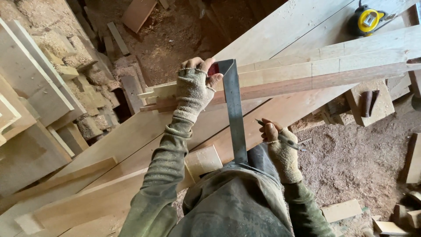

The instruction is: The person uses a try square and pencil to mark straight lines on a wooden plank. They repeatedly position the square, draw lines, and reposition the plank to continue marking along its length.

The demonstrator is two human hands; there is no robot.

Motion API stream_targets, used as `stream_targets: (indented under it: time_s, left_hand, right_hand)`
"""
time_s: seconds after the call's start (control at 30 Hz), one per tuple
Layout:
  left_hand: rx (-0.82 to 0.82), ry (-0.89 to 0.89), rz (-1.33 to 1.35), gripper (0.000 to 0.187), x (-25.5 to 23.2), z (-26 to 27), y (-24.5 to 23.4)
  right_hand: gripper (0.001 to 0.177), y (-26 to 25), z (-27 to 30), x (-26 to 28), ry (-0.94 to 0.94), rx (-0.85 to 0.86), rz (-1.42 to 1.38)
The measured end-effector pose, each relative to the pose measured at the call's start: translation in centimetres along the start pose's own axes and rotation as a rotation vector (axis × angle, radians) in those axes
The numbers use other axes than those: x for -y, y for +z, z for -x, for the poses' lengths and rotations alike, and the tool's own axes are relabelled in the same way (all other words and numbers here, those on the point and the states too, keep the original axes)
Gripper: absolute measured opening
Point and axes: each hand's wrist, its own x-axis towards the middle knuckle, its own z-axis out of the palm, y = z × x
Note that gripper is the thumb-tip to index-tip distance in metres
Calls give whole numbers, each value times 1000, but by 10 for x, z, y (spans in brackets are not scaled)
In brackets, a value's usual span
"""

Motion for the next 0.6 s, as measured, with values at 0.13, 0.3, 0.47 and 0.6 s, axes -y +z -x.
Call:
stream_targets:
  time_s: [0.13,0.3,0.47,0.6]
  left_hand:
    - [-15,22,-6,44,1,0,1]
    - [8,11,-12,44,0,1,-1]
    - [1,12,-41,45,1,0,0]
    - [-2,-9,-31,45,-2,0,-1]
  right_hand:
    - [30,1,-2,2,-109,-38,-70]
    - [24,7,-19,26,-299,-64,-24]
    - [22,29,-51,51,-491,-2,-33]
    - [17,39,-70,61,-573,-26,226]
